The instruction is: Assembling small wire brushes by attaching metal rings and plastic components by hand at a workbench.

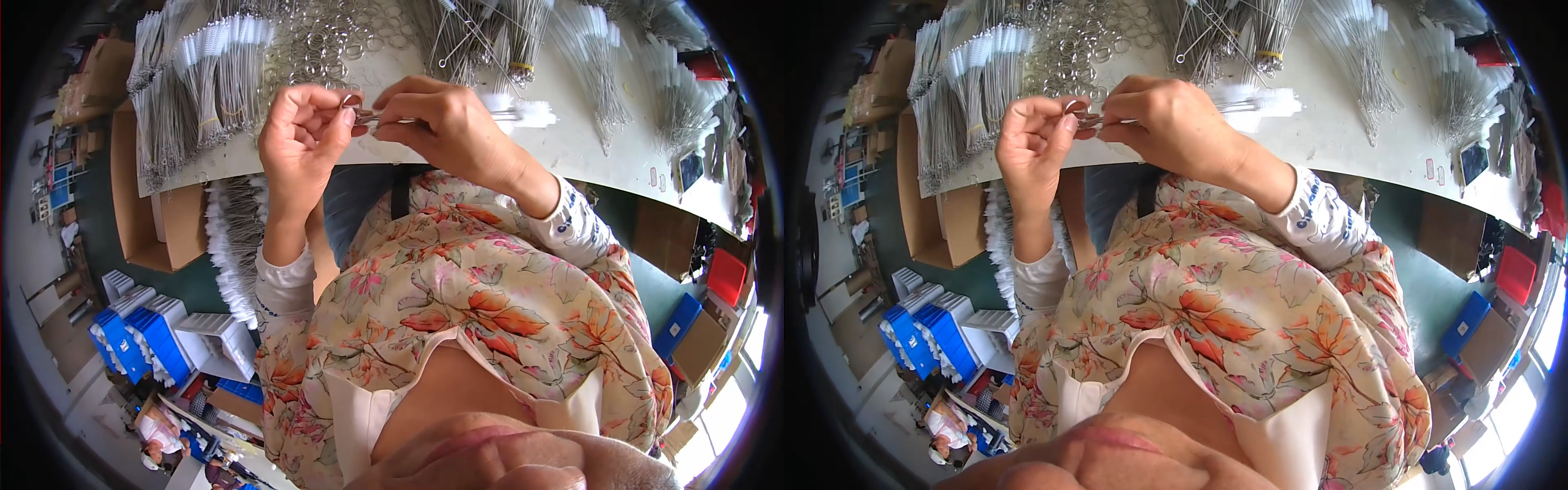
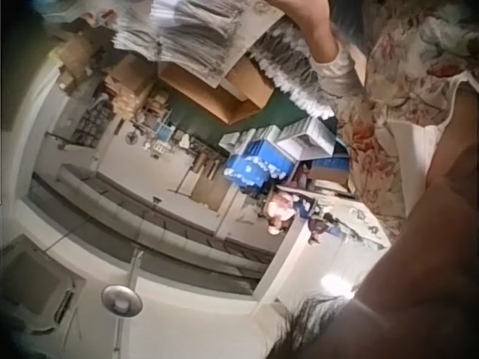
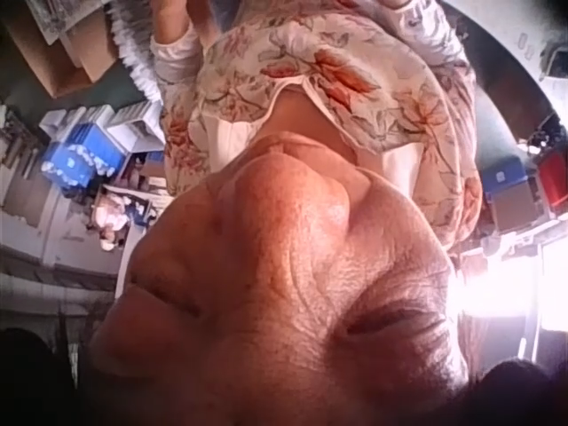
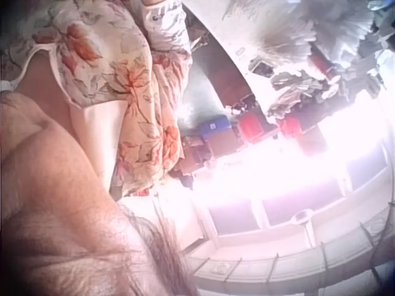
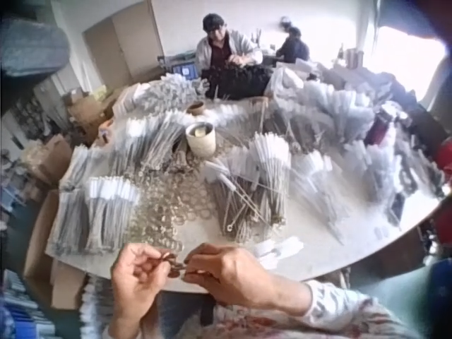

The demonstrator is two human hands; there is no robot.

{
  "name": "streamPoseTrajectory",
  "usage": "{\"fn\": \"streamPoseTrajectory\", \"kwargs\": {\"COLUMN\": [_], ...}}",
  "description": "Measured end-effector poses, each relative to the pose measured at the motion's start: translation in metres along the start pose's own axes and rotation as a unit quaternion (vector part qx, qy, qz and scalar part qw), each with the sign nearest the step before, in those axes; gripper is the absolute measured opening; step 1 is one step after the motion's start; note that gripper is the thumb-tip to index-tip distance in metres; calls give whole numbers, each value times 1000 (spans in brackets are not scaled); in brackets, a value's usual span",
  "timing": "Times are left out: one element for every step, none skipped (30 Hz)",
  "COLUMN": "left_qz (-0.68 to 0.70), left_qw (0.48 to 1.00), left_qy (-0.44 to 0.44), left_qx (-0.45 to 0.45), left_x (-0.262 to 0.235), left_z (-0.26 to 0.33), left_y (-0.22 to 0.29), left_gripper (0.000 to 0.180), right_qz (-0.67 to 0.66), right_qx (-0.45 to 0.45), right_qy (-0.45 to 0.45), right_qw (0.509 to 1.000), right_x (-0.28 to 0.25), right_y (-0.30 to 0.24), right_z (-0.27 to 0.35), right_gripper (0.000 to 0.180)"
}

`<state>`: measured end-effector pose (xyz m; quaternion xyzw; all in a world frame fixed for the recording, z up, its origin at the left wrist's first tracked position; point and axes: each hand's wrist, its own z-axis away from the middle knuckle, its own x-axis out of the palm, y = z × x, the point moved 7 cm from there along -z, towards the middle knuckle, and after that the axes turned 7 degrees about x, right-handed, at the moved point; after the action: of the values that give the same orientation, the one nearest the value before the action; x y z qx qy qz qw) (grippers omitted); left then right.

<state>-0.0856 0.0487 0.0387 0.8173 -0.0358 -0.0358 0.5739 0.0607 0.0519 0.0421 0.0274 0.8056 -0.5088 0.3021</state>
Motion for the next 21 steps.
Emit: {"fn": "streamPoseTrajectory", "kwargs": {"left_qz": [-4,-49,-92,-77,-76,-46,-15,-20,-17,-10,-4,-2,-23,-44,-42,-20,2,2,-13,-29,-29], "left_qw": [1000,998,991,988,989,990,989,988,988,988,988,988,986,984,984,991,995,996,993,988,989], "left_qy": [2,-30,-62,-88,-87,-111,-136,-145,-147,-143,-138,-139,-144,-149,-150,-112,-73,-71,-61,-50,-48], "left_qx": [2,41,80,97,97,75,54,44,43,56,69,68,79,89,88,75,62,61,102,142,140], "left_x": [-2,-1,1,3,2,4,6,8,11,15,16,16,16,16,20,21,21,24,25,25,27], "left_z": [-4,-7,-10,-10,-11,-12,-12,-13,-14,-15,-16,-17,-17,-18,-17,-14,-13,-12,-10,-9,-9], "left_y": [6,16,24,28,30,30,30,29,29,32,33,33,33,33,33,35,35,36,42,48,48], "left_gripper": [5,7,10,16,16,15,15,17,17,17,18,18,19,21,21,23,25,25,27,30,30], "right_qz": [11,10,-33,-77,-76,-114,-151,-150,-188,-227,-227,-247,-267,-266,-302,-337,-337,-385,-430,-469,-469], "right_qx": [23,20,29,39,40,93,146,149,166,183,185,220,255,257,261,263,264,271,279,271,274], "right_qy": [-34,-34,-37,-41,-42,-73,-102,-100,-110,-119,-118,-131,-144,-142,-134,-128,-129,-81,-32,-36,-38], "right_qw": [999,999,998,995,995,986,972,972,962,949,949,934,918,918,907,895,894,879,858,840,839], "right_x": [4,1,-3,-8,-12,-12,-11,-13,-13,-12,-14,-12,-10,-9,-7,-5,-4,-10,-16,-20,-21], "right_y": [-1,-5,-7,-9,-12,-8,-2,0,3,5,4,6,9,10,11,12,10,10,10,9,5], "right_z": [-4,-5,-6,-4,-3,0,4,5,8,9,9,10,12,14,15,15,15,13,11,6,3], "right_gripper": [8,8,9,11,11,12,13,13,15,16,16,17,17,17,17,18,18,18,19,20,20]}}
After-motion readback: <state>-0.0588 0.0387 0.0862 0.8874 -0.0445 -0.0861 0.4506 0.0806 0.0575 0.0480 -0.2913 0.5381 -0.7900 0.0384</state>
